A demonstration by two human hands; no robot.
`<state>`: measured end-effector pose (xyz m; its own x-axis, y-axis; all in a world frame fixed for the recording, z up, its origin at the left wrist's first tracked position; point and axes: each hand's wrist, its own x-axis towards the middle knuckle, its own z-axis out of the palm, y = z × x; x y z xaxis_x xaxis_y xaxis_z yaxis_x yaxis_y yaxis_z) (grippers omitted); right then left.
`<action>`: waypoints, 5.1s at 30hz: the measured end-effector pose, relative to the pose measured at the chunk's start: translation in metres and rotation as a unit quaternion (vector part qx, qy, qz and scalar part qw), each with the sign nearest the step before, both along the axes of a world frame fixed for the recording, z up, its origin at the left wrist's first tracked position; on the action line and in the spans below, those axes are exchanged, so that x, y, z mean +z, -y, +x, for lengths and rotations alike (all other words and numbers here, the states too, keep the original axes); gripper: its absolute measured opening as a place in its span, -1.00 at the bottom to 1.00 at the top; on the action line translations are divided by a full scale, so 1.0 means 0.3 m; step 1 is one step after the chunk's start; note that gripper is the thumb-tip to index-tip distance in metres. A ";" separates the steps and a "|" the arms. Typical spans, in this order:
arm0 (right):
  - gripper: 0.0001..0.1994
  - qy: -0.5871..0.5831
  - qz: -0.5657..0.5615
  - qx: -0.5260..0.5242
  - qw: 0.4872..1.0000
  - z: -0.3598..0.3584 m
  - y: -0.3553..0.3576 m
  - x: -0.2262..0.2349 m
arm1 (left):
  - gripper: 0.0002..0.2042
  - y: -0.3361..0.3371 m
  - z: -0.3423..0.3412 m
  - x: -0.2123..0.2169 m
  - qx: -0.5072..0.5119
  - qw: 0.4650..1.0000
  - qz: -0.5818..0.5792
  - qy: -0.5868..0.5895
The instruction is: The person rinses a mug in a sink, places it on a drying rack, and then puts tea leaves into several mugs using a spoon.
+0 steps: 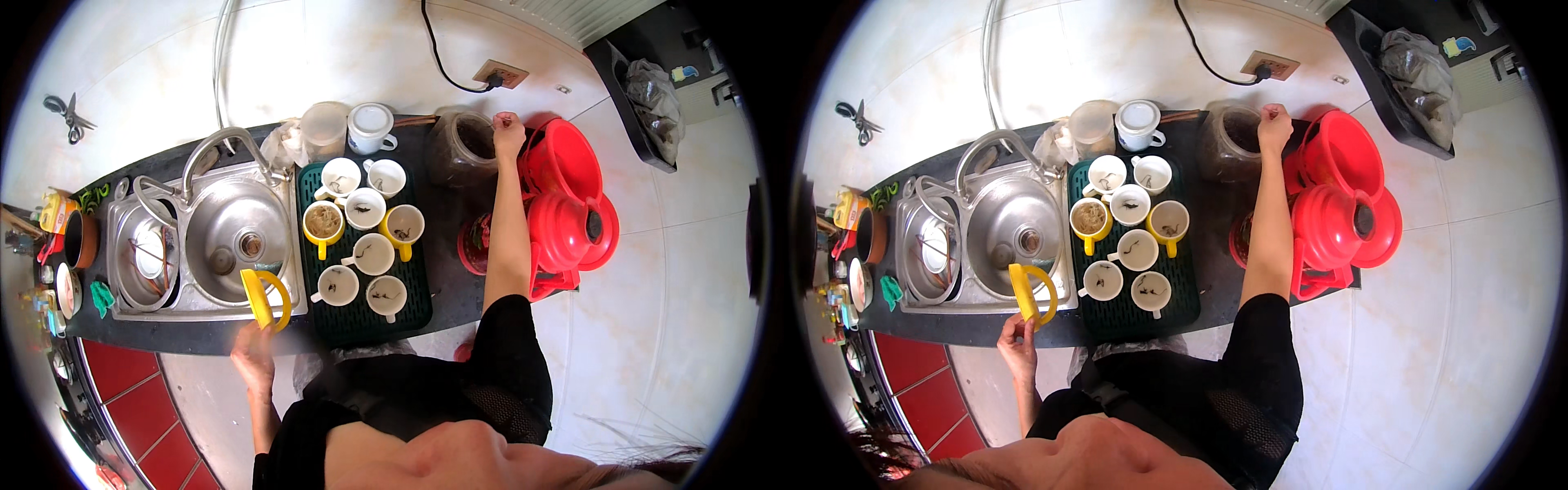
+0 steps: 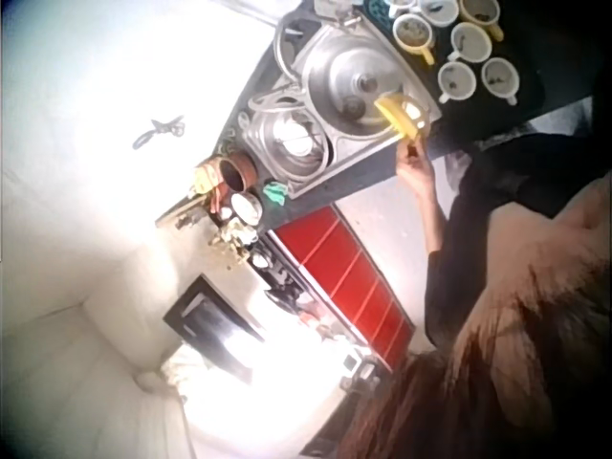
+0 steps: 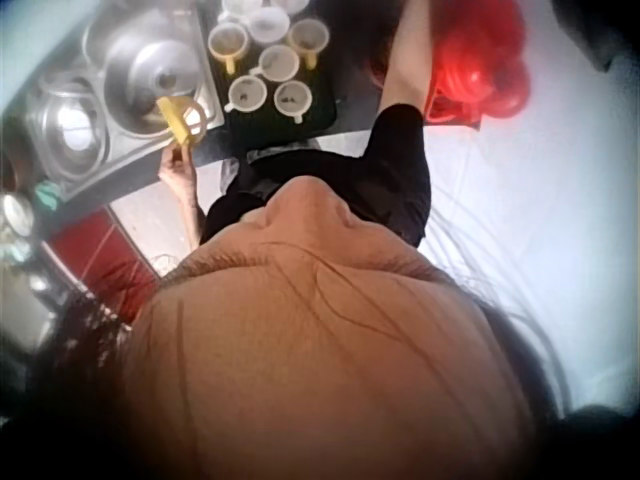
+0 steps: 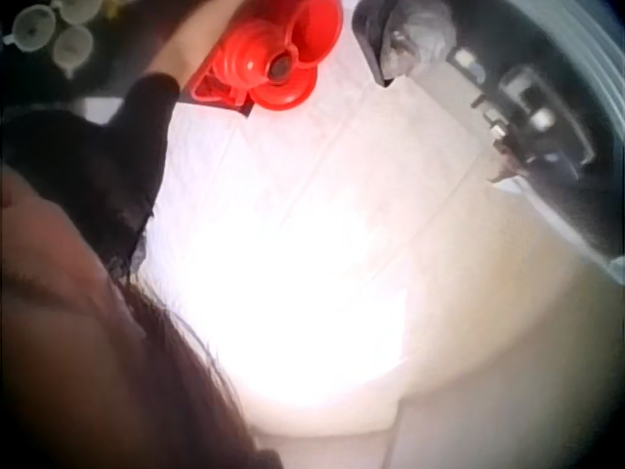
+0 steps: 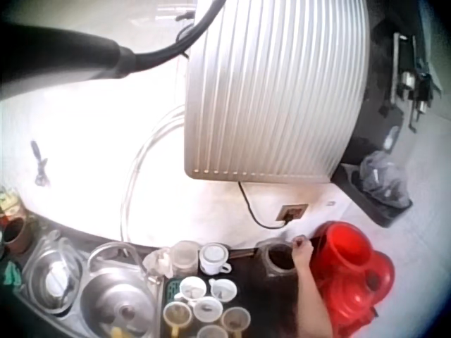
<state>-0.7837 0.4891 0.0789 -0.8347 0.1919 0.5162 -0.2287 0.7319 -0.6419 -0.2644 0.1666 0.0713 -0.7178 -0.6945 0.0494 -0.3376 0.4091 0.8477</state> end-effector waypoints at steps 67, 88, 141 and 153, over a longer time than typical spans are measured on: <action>-0.79 0.083 0.134 0.022 0.987 -0.079 0.054 0.042 | -0.87 -0.056 0.024 0.005 0.013 0.992 0.119 -0.032; -0.59 -0.062 0.223 0.037 0.972 0.122 0.219 0.061 | -0.85 -0.059 -0.017 0.021 0.007 0.989 0.144 -0.015; -0.75 0.045 0.186 0.290 0.938 0.003 0.608 -0.292 | -0.84 -0.095 0.105 -0.172 0.013 0.989 0.017 0.148; -0.79 0.102 -0.008 0.310 0.945 0.045 0.477 -0.196 | -0.85 -0.134 0.102 -0.295 0.012 0.991 -0.060 0.118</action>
<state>-0.7701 0.3461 0.0200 -0.8708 -0.3615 0.3331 -0.4811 0.4876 -0.7286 -0.2340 0.2069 -0.0171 -0.7020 -0.7114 -0.0350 -0.5322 0.4912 0.6895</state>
